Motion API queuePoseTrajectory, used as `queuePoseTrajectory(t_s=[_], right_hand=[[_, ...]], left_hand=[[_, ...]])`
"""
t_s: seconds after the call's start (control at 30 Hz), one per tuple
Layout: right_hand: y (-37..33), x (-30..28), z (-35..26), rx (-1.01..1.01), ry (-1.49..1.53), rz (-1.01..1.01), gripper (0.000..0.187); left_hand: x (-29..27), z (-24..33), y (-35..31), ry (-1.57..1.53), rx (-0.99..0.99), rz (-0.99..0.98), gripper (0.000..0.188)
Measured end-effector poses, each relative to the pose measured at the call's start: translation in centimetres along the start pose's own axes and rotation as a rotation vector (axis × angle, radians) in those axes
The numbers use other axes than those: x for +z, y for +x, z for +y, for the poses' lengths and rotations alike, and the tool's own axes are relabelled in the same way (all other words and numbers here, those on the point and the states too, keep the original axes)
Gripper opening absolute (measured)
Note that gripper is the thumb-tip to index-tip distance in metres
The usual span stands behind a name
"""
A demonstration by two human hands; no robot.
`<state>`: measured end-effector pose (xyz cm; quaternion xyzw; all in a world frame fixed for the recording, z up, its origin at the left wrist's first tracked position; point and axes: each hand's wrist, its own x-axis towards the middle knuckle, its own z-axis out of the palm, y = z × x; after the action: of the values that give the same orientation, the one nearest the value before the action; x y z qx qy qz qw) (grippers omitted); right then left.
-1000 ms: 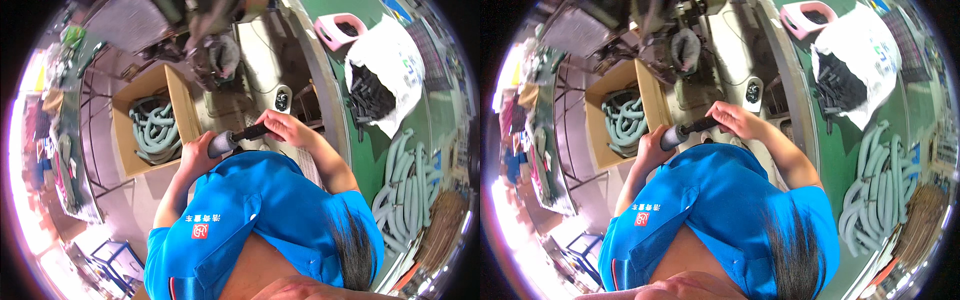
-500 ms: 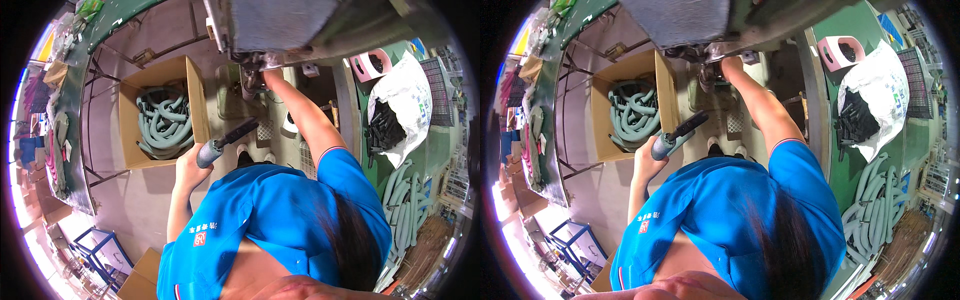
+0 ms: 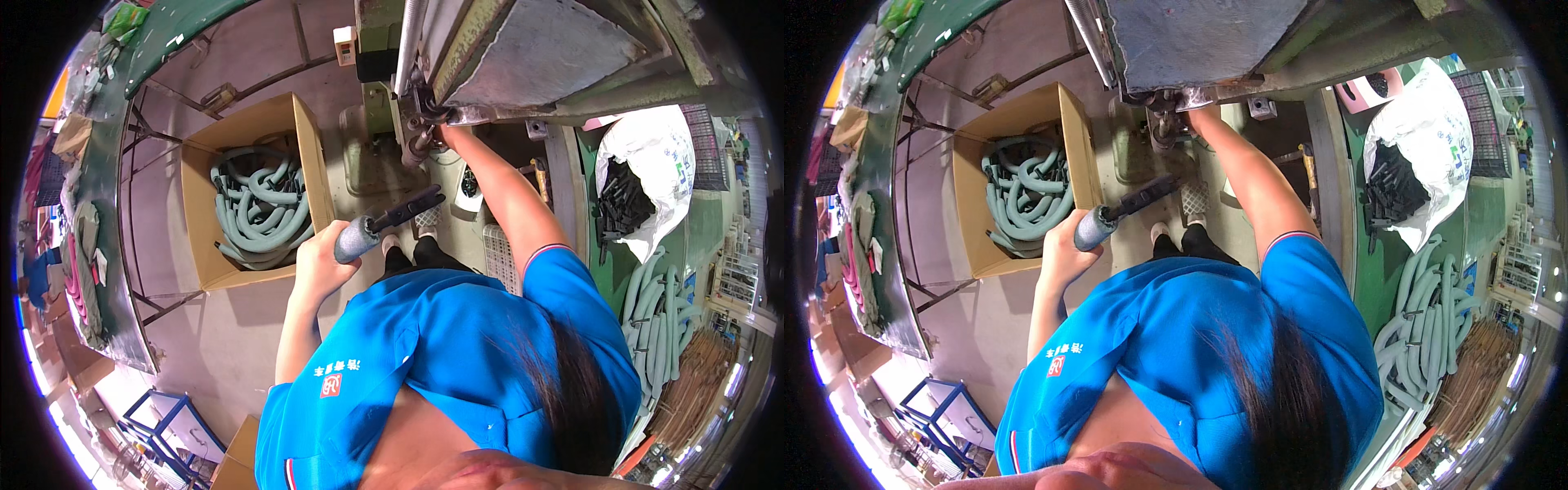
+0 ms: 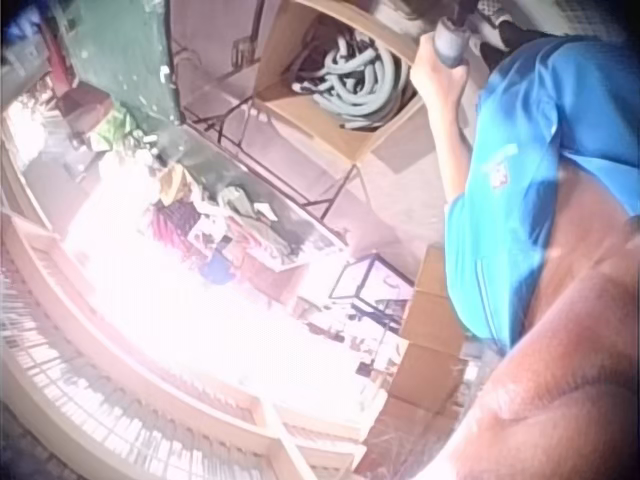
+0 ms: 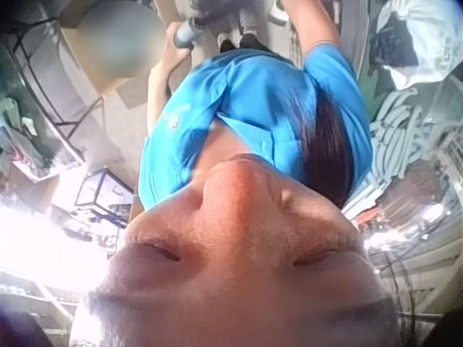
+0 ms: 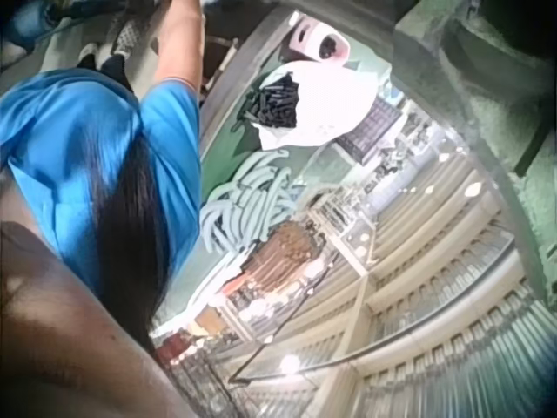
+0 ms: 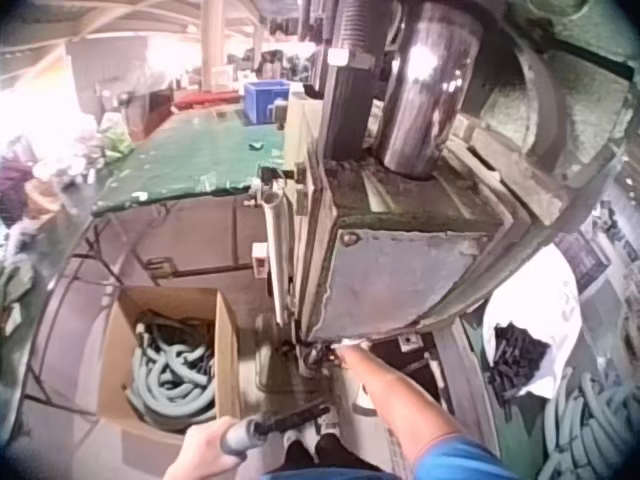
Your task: The person repeatedly picks up gray foam-covered cables and black plastic connectors from a workbench, inserts the connectors into the cable ends, and uses a handheld tool to crimp or secure them. The finished assemblies are placed into a cardboard box.
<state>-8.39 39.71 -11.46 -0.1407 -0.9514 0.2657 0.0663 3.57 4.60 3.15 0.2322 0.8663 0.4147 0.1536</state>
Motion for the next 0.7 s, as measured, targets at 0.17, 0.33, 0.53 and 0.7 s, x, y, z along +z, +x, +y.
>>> queuePoseTrajectory(t_s=[0.17,0.33,0.53,0.7], right_hand=[[0.3,-1.1,0.0,-0.001,0.059,0.048,0.014],[-0.6,-4.8,-2.4,0.071,0.457,-0.015,0.013],[-8.1,-12.0,-8.7,0.061,1.193,-0.239,0.014],[-9.1,-11.5,-9.2,-0.105,1.086,-0.088,0.014]], left_hand=[[0.0,0.2,0.4,-0.018,-0.012,0.010,0.043],[-0.3,0.9,0.7,0.013,-0.033,0.023,0.039],[-0.2,1.1,0.3,-0.033,-0.105,0.105,0.038],[0.0,1.8,0.3,-0.015,-0.110,0.106,0.038]])
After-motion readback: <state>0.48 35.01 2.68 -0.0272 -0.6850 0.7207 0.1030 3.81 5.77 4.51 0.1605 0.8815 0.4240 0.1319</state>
